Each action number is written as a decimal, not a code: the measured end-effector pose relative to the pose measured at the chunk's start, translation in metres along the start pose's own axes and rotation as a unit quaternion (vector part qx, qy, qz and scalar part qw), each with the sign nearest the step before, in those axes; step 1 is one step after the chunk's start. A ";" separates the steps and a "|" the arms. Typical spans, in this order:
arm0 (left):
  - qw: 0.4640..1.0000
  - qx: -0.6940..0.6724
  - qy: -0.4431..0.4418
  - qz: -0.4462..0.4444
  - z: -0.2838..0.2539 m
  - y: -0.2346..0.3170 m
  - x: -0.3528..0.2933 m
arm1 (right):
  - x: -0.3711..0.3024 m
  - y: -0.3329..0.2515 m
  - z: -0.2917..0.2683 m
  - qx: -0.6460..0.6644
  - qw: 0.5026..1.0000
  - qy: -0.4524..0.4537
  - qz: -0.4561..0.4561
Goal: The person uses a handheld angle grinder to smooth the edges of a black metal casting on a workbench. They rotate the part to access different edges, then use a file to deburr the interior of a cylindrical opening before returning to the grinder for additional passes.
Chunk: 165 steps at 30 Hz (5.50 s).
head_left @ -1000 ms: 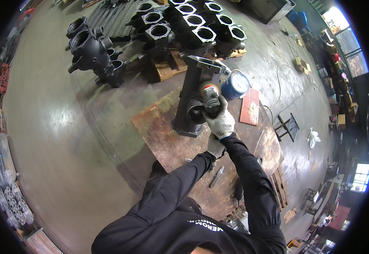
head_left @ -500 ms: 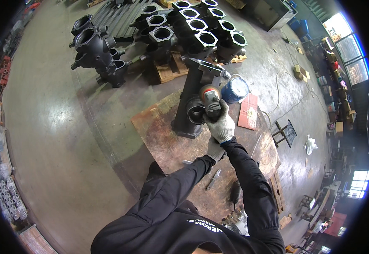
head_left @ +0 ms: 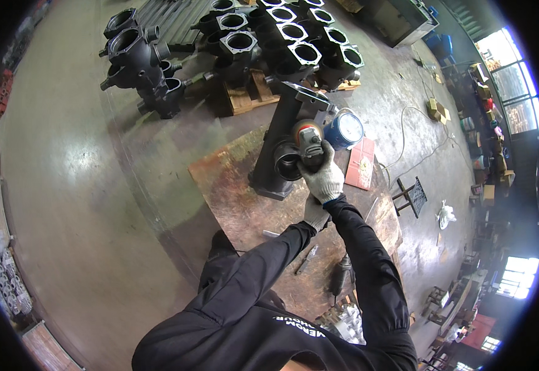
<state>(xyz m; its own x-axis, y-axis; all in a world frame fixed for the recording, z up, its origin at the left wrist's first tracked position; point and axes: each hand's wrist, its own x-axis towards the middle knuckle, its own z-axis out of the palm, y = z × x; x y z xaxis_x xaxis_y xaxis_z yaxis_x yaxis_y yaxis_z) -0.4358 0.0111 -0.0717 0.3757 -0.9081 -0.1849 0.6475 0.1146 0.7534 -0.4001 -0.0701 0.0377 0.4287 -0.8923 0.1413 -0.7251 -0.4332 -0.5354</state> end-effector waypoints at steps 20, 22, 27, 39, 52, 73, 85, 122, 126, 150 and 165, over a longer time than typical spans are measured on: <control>0.994 0.064 -0.033 -0.087 0.005 0.016 -0.043 | -0.031 -0.014 -0.029 0.017 0.998 0.015 0.052; 0.991 0.002 -0.024 -0.135 0.005 0.020 -0.057 | -0.046 -0.017 -0.035 0.002 0.993 0.010 0.116; 0.969 -0.124 -0.020 -0.211 -0.023 0.005 -0.096 | -0.093 -0.020 -0.038 0.104 0.959 0.053 0.257; 0.846 0.431 -0.085 -0.304 -0.093 0.087 -0.117 | -0.147 -0.028 0.013 0.292 0.834 0.202 0.423; 0.618 0.626 -0.353 -0.318 -0.122 0.092 -0.151 | -0.279 -0.008 0.072 0.317 0.654 0.322 0.607; 0.310 0.860 -0.281 0.292 -0.046 0.151 0.083 | -0.366 0.043 0.083 0.426 0.601 0.336 0.587; 0.089 0.776 -0.552 0.294 -0.026 0.148 0.073 | -0.367 0.037 0.077 0.420 0.613 0.349 0.571; 0.728 0.657 -0.180 0.080 -0.193 0.291 0.208 | -0.247 -0.075 0.064 0.419 0.473 0.436 0.641; 0.750 0.617 -0.192 0.139 -0.161 0.289 0.248 | -0.231 -0.089 0.065 0.380 0.469 0.465 0.648; 0.500 0.777 -0.370 0.094 0.000 0.222 0.337 | -0.289 -0.103 0.090 0.397 0.399 0.521 0.642; 0.434 0.862 -0.245 0.092 0.014 0.201 0.352 | -0.409 -0.080 0.116 0.429 0.377 0.516 0.638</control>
<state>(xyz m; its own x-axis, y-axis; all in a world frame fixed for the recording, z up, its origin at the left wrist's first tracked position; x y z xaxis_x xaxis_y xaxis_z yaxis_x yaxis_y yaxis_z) -0.1828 -0.2916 0.0232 -0.1431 -0.9726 -0.1830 -0.9808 0.1147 0.1575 -0.4547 0.3444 -0.0732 -0.7341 -0.0701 -0.6754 0.6450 0.2392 -0.7258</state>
